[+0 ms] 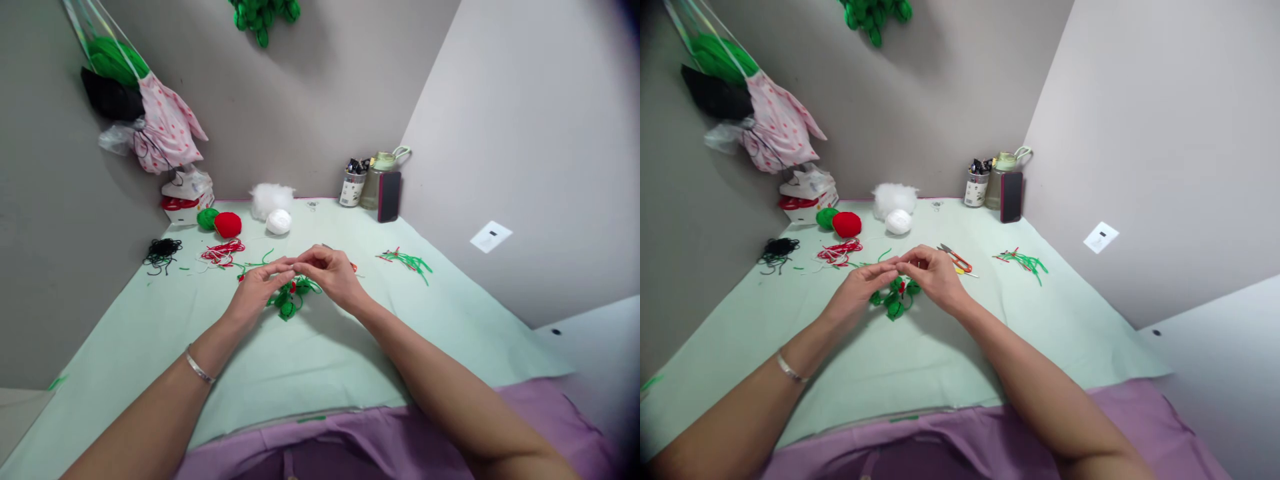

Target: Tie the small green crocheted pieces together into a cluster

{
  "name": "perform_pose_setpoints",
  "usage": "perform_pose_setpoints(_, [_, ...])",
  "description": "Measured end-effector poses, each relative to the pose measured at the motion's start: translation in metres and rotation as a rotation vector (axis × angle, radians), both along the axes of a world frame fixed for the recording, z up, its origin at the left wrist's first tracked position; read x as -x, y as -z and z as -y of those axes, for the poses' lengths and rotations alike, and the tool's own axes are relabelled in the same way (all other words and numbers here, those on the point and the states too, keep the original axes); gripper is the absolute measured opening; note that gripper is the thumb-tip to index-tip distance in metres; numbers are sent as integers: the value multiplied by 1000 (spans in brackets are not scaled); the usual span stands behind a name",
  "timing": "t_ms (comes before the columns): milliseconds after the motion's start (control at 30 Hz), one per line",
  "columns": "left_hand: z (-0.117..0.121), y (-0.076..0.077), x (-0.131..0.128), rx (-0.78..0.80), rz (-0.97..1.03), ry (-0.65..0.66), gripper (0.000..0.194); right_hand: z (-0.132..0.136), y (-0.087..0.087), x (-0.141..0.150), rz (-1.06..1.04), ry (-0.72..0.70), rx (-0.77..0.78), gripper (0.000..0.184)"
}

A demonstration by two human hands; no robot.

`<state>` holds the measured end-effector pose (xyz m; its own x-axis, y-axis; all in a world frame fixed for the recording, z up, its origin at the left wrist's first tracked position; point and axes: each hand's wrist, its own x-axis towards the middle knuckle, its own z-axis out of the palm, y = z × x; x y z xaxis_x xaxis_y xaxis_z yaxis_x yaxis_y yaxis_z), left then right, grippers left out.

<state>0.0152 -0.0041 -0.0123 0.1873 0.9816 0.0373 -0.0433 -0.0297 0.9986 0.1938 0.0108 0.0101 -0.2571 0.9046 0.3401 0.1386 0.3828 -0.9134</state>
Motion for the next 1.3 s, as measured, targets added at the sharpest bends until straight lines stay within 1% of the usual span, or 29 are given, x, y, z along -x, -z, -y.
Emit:
perform_pose_setpoints(67, [1,-1,0,31,20,24,25,-1,-1,0,-39,-18,11,21])
perform_pose_setpoints(167, [2,-2,1,53,11,45,24,-2,-2,-2,-108,-29,76,24])
perform_pose_setpoints(367, [4,-1,-2,47,-24,114,23,-1,-4,-2,-158,-77,167,26])
perform_pose_setpoints(433, [3,-3,-1,20,-49,126,23,0,-5,-2,-176,-106,198,28])
perform_pose_setpoints(533, [-1,-10,9,-81,-154,120,22,-1,-8,-3,-263,-175,271,34])
perform_pose_setpoints(600, [-3,-16,18,-124,-251,71,20,-3,-9,-6,-314,-199,331,38])
perform_pose_setpoints(633, [-3,-19,23,-140,-278,91,19,-5,-10,-9,-330,-193,349,40])
perform_pose_setpoints(700, [-3,-24,30,-152,-342,206,16,-9,-12,-14,-350,-144,354,41])
perform_pose_setpoints(767, [-1,-24,33,-171,-427,301,14,-12,-13,-19,-374,-68,329,40])
perform_pose_setpoints(800, [1,-23,33,-197,-477,318,15,-14,-14,-21,-388,-34,316,39])
perform_pose_setpoints(867, [3,-19,30,-280,-581,315,19,-17,-15,-25,-413,9,298,38])
perform_pose_setpoints(933, [3,-15,27,-330,-644,311,19,-18,-15,-26,-430,27,294,37])
perform_pose_setpoints(1033, [1,-15,28,-273,-610,288,12,-19,-15,-26,-407,52,305,37])
perform_pose_setpoints(1067, [-1,-16,30,-247,-585,257,12,-18,-15,-26,-383,60,307,37])
perform_pose_setpoints(1133, [-4,-16,35,-221,-565,169,17,-19,-14,-26,-328,69,296,36])
perform_pose_setpoints(1200, [-7,-13,38,-231,-600,103,18,-19,-13,-26,-293,68,281,36])
perform_pose_setpoints(1300, [-11,-6,38,-253,-638,116,11,-18,-13,-25,-287,61,282,35])
